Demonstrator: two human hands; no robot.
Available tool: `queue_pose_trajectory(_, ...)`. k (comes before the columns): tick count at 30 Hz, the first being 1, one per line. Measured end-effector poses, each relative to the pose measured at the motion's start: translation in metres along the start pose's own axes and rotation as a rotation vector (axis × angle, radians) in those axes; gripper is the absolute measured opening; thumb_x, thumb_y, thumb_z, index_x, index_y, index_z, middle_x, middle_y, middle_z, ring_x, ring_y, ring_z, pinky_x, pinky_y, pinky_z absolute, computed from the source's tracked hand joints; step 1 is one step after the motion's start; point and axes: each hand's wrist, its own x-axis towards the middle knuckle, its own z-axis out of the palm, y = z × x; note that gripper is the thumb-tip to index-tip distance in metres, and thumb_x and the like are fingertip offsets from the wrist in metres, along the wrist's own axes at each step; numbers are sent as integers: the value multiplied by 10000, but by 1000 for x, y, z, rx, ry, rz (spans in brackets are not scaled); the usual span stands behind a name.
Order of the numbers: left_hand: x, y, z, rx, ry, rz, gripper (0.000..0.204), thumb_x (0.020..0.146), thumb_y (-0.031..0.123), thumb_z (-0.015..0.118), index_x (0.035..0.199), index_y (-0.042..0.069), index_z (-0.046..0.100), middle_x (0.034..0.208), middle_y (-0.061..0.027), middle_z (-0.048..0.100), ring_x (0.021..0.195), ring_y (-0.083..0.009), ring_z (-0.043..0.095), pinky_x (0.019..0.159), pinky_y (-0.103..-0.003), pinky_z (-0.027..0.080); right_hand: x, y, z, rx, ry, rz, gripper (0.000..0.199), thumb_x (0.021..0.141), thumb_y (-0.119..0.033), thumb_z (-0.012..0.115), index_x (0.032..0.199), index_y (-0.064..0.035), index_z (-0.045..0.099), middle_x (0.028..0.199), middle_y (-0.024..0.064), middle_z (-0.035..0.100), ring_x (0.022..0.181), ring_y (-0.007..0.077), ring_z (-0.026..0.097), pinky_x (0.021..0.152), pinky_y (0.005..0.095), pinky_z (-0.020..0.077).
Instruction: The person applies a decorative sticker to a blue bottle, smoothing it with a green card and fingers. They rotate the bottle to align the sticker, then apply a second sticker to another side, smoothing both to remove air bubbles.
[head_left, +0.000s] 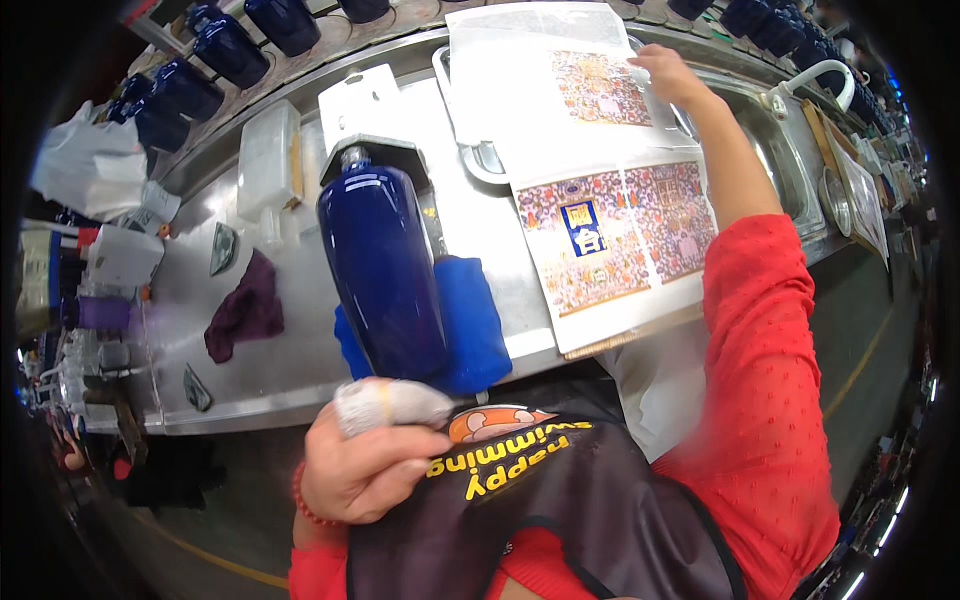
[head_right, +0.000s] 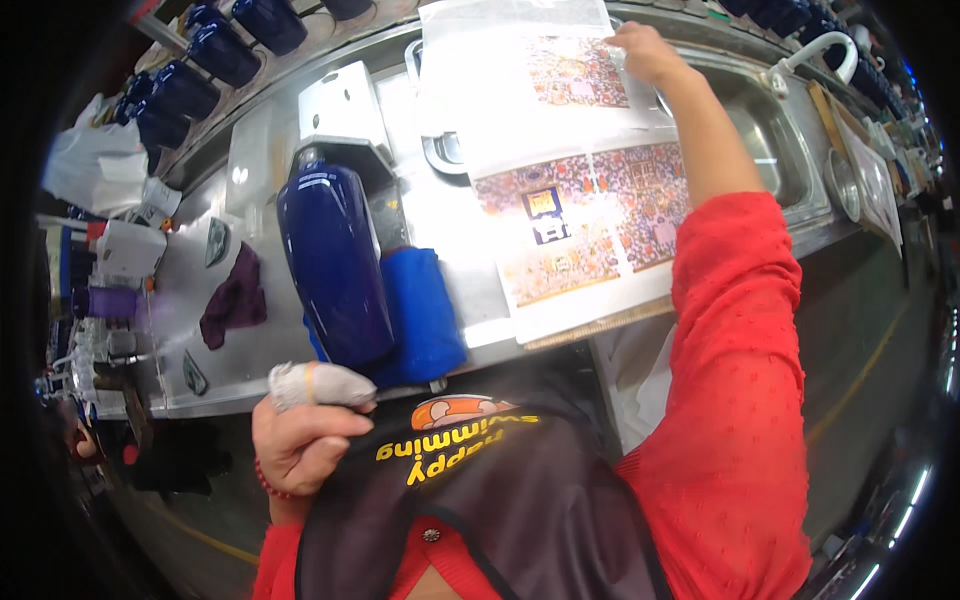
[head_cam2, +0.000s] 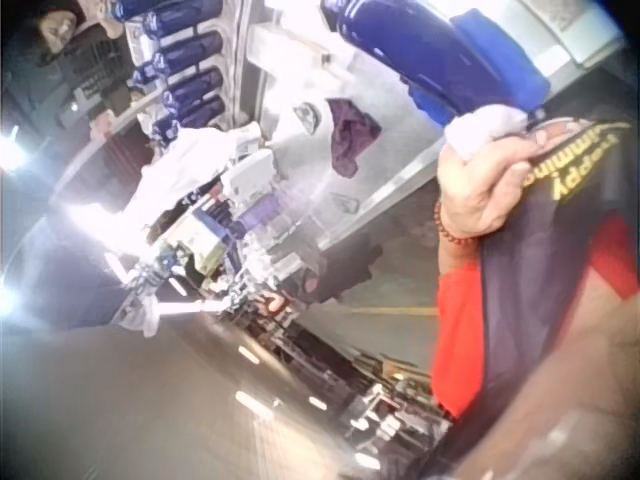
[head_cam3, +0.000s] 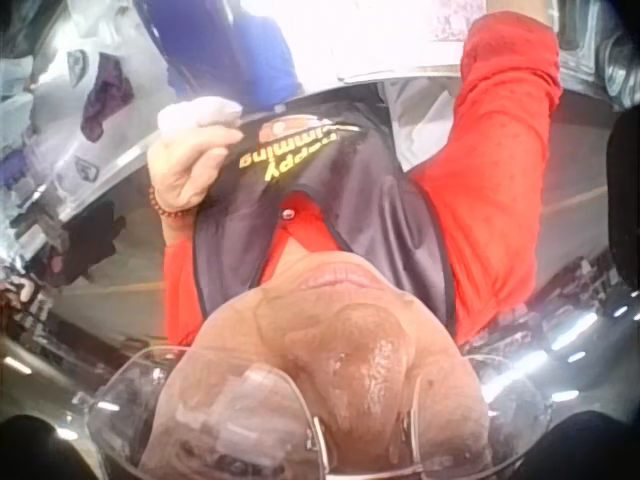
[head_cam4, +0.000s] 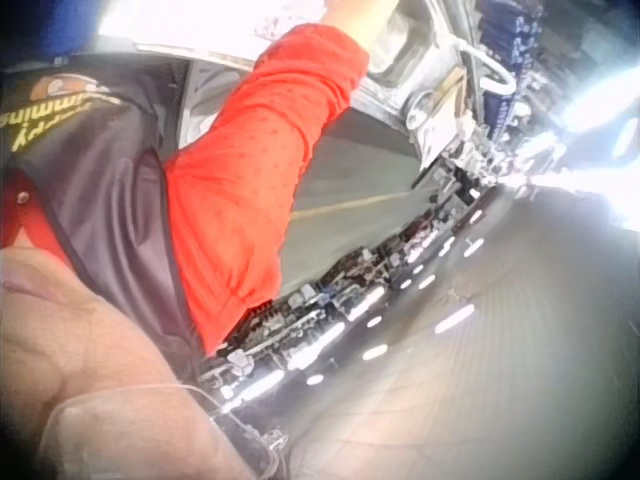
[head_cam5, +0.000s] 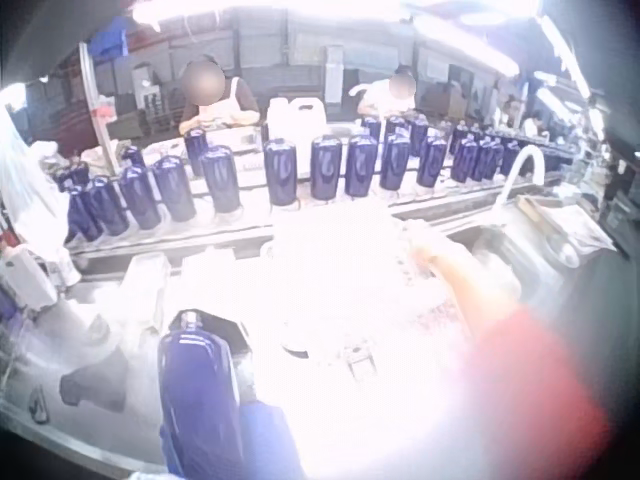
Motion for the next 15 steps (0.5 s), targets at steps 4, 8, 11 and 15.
queue_pose_trajectory(4,-19,-26,-22,-90,324,-59,339,953,300,657,876,-27,707,900,-245,710,790,-286,691,732,-370,543,-10,109,19,618,63,758,355,954,-112,507,1232,-97,727,1173,117,712,1004,288,671,811,487,557)
queue_pose_trajectory(8,-25,-52,-34,-135,487,-123,356,935,314,682,898,-40,708,902,-243,720,824,-286,700,772,-367,549,-43,167,57,717,-52,1201,296,995,-238,577,1220,-82,686,1205,91,659,985,234,614,616,436,528)
queue_pose_trajectory(11,-23,-62,-39,-128,504,-117,356,944,302,669,915,-51,694,903,-245,716,832,-288,700,778,-371,552,-47,148,42,1347,-51,1149,276,988,-221,618,1158,-16,690,1126,123,688,826,242,657,614,403,565)
queue_pose_trajectory(15,-16,-69,-42,-144,508,-96,335,947,270,655,922,-62,688,904,-244,717,846,-292,701,787,-382,556,-20,85,-33,1526,-59,119,289,1014,-153,568,1266,-76,687,1181,72,690,918,153,642,681,328,554)
